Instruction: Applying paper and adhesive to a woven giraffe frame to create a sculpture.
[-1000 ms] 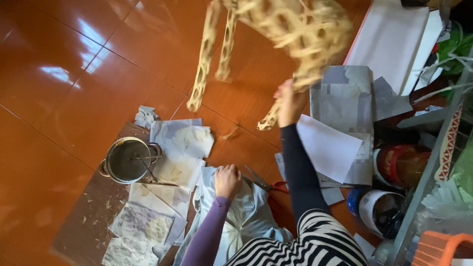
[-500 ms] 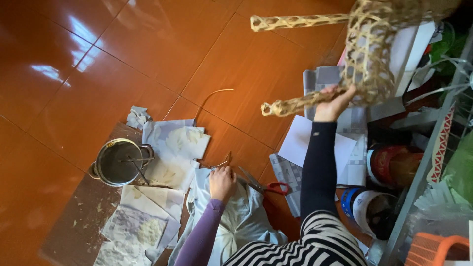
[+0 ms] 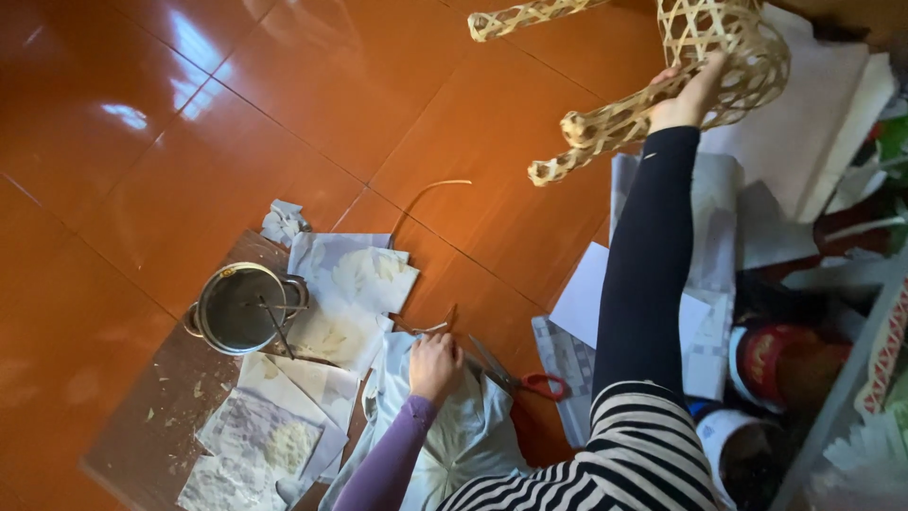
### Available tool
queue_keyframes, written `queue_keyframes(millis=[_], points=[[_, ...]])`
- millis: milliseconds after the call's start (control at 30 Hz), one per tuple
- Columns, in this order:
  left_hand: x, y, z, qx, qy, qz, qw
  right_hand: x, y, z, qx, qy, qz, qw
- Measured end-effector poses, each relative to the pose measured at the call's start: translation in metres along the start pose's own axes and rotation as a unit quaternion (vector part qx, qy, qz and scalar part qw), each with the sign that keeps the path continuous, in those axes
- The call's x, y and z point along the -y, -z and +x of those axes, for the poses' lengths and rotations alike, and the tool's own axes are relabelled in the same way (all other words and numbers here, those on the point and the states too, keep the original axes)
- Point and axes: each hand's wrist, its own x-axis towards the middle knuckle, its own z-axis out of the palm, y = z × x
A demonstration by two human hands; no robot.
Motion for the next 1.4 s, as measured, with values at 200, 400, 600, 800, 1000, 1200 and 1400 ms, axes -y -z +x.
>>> queue_keyframes(millis=[200,400,600,800,1000,1200,1400], points=[[0.0,0.003,0.005,0.02,0.011,-0.006,1.0,0.024,-0.022,0.03,0.025,0.004,-0.069,0.997],[-0.001,0.003,0.006,0.024,0.022,-0.022,0.999,0.059,-0.025,0.021,0.011,-0.037,-0.262,0.964],[0.0,-0.001,0.004,0.009,0.001,-0.024,1.0,0.079,-0.004,-0.033,0.06,-0.154,-0.261,0.951],[0.005,-0.011,0.006,-0.021,-0.003,-0.031,0.999,0.069,0.02,-0.093,0.13,-0.192,-0.292,0.928],[0.009,-0.023,0.005,-0.047,-0.025,-0.032,0.998,0.06,0.039,-0.16,0.159,-0.295,-0.251,0.908],[0.01,-0.014,-0.01,-0.116,-0.078,-0.086,0.986,0.057,0.021,-0.27,0.192,-0.325,-0.272,0.885],[0.04,-0.032,-0.032,-0.166,-0.095,-0.222,0.956,0.065,-0.001,-0.35,0.214,-0.385,-0.243,0.864]])
